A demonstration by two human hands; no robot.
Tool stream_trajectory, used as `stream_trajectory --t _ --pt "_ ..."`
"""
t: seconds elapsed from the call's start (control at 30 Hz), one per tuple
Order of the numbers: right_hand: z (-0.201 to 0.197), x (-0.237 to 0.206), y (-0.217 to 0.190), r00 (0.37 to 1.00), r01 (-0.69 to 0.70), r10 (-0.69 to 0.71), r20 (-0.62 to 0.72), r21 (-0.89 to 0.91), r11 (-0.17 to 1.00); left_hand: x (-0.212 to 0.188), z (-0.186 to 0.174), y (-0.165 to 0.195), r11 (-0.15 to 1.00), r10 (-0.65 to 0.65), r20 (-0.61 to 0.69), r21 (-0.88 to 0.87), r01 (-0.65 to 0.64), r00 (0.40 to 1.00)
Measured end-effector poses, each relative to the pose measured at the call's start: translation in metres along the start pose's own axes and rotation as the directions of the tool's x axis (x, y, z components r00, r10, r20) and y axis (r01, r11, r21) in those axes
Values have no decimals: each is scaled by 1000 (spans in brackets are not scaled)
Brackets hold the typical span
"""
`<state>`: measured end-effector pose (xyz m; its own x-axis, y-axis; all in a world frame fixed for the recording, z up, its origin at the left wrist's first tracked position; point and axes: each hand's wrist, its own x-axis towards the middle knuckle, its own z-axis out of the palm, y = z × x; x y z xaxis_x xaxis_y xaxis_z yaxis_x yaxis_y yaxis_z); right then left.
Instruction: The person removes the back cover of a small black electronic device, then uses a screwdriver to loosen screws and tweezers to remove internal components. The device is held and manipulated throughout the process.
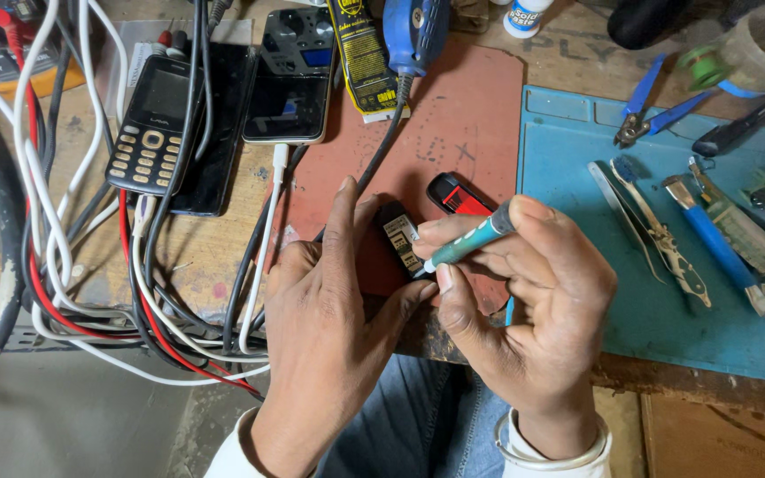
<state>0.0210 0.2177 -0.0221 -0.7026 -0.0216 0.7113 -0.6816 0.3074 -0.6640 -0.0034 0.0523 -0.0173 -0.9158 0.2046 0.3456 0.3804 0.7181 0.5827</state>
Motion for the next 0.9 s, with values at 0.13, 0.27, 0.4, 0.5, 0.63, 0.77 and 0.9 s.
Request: stream_trajectory --t 0.13,0.27,0.4,0.5,0.63,0.77,0.9 --pt "0 -1 3 999 45 -44 3 -75 996 -1 -1 -3 991 129 -94 -9 -131 987" --pt "2 -4 2 998 18 -20 -55 -37 999 -1 -1 -2 996 89 -74 -3 -89 993" --pt "6 -4 -2 999 41 -43 -28 -68 997 -1 -4 -1 997 63 -55 -32 -65 997" --pt "7 0 -5 999 42 -45 -24 -125 991 -3 -7 1 996 61 -57 -66 -65 997" --pt "9 7 -11 998 68 -68 6 -99 993 -2 -8 3 985 171 -123 -14 -174 978" --pt "14 11 -15 998 61 -64 -7 -237 969 -1 -6 4 987 157 -108 0 -158 982" --pt "12 10 -18 1000 9 -9 -13 -42 999 0 -8 4 988 152 -89 -10 -153 984"
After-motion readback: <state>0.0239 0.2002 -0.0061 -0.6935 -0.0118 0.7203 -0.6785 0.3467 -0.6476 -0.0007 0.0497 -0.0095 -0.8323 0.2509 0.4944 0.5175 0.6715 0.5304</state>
